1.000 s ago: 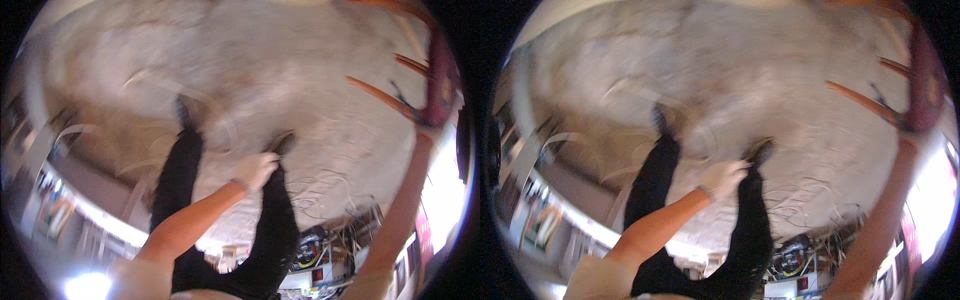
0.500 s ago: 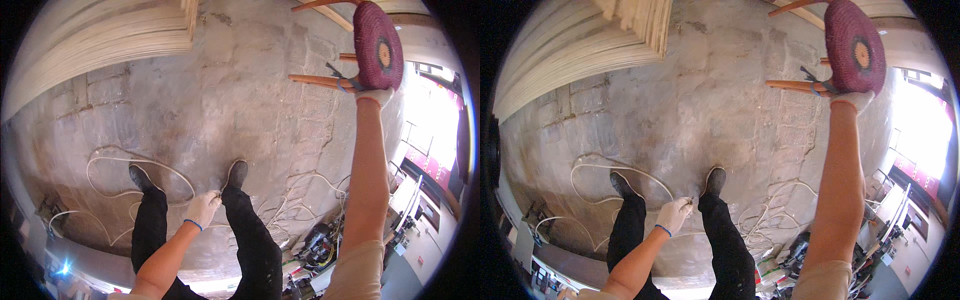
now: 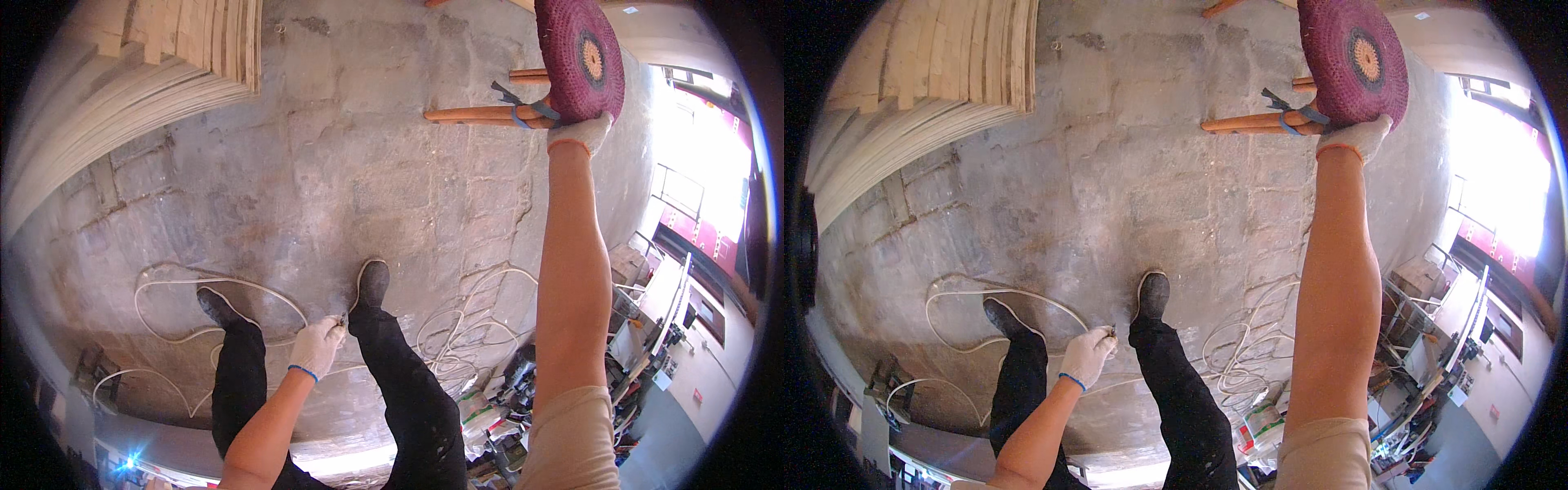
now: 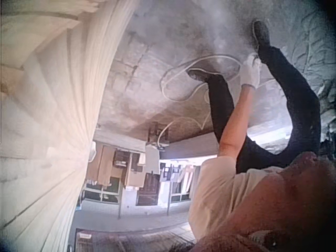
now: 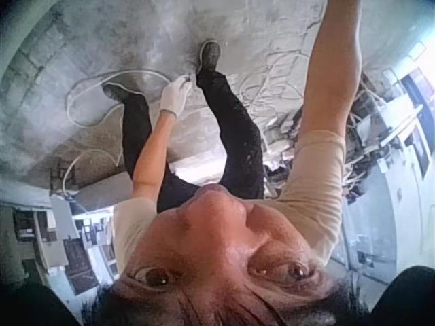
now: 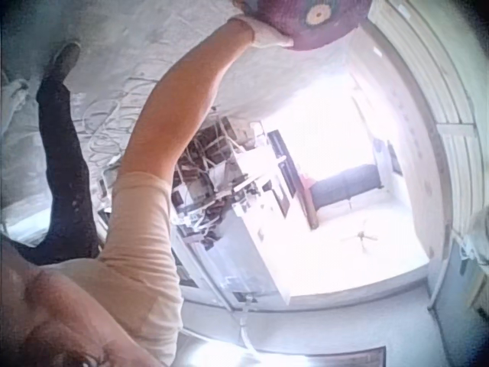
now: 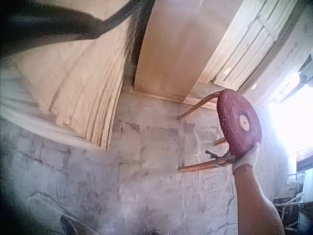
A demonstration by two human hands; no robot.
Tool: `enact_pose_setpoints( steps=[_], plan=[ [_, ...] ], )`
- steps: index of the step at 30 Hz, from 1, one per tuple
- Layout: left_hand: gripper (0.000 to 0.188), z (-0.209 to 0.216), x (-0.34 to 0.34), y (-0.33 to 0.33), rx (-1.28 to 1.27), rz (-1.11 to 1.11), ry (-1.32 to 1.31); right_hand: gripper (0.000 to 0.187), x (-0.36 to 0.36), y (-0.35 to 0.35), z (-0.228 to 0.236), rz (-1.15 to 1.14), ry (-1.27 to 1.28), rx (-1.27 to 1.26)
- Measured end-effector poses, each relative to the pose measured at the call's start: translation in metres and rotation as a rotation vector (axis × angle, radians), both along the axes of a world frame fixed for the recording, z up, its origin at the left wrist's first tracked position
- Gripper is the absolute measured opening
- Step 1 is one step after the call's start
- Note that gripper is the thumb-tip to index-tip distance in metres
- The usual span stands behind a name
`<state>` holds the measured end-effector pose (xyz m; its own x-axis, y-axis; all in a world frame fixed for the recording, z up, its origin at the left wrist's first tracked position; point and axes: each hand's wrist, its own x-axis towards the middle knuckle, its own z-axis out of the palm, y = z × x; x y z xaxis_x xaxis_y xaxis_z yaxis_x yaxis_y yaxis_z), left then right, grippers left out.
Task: The person selects a drill bit from a tool tray, attaches it to a cordless drill, and then uses a small tool to tighten or adjust the bit. The person then moves to the floor and continues adjusting the drill bit with a small tool.
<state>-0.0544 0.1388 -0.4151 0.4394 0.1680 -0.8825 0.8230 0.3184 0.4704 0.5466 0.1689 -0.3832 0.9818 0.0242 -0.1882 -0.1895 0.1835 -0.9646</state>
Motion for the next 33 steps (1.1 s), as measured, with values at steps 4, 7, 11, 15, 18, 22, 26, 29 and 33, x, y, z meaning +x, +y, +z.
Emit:
enact_pose_setpoints(
  steps=[4, 7, 11, 15, 18, 22, 26, 29, 33],
  plan=[
    [0.031, -0.006, -0.009, -0.003, -0.012, 0.011, 0.018, 0.065, 0.004, -0.004, 0.001, 0.004, -0.007, -0.015],
    [0.033, -0.005, -0.016, -0.004, 0.023, -0.02, 0.014, 0.064, 0.003, 0.0, -0.002, 0.037, -0.024, -0.066],
    [0.038, 0.007, -0.009, 0.007, 0.106, -0.022, -0.044, 0.069, 0.048, -0.033, -0.015, 0.224, -0.154, -0.178],
    [0.036, 0.046, -0.032, -0.026, -0.025, 0.477, -0.003, 0.072, 0.031, -0.029, -0.006, 0.219, 0.053, -0.16],
    [0.034, 0.125, -0.034, -0.04, -0.036, 0.575, 0.076, 0.07, 0.014, -0.03, -0.011, 0.167, 0.177, -0.186],
    [0.033, 0.149, -0.051, -0.098, -0.124, 0.739, -0.014, 0.089, 0.067, -0.089, -0.01, 0.053, 0.391, -0.329],
    [0.029, 0.126, -0.07, -0.14, -0.185, 0.949, -0.118, 0.105, 0.063, -0.198, 0.013, 0.282, 0.406, -0.695],
    [0.029, 0.098, -0.089, -0.19, -0.199, 1.122, -0.08, 0.064, -0.101, -0.243, -0.019, 0.676, 0.224, -1.079],
    [0.024, 0.047, -0.118, -0.274, -0.206, 1.299, -0.158, 0.041, -0.372, -0.22, 0.019, 1.265, 0.207, -1.179]
  ],
)
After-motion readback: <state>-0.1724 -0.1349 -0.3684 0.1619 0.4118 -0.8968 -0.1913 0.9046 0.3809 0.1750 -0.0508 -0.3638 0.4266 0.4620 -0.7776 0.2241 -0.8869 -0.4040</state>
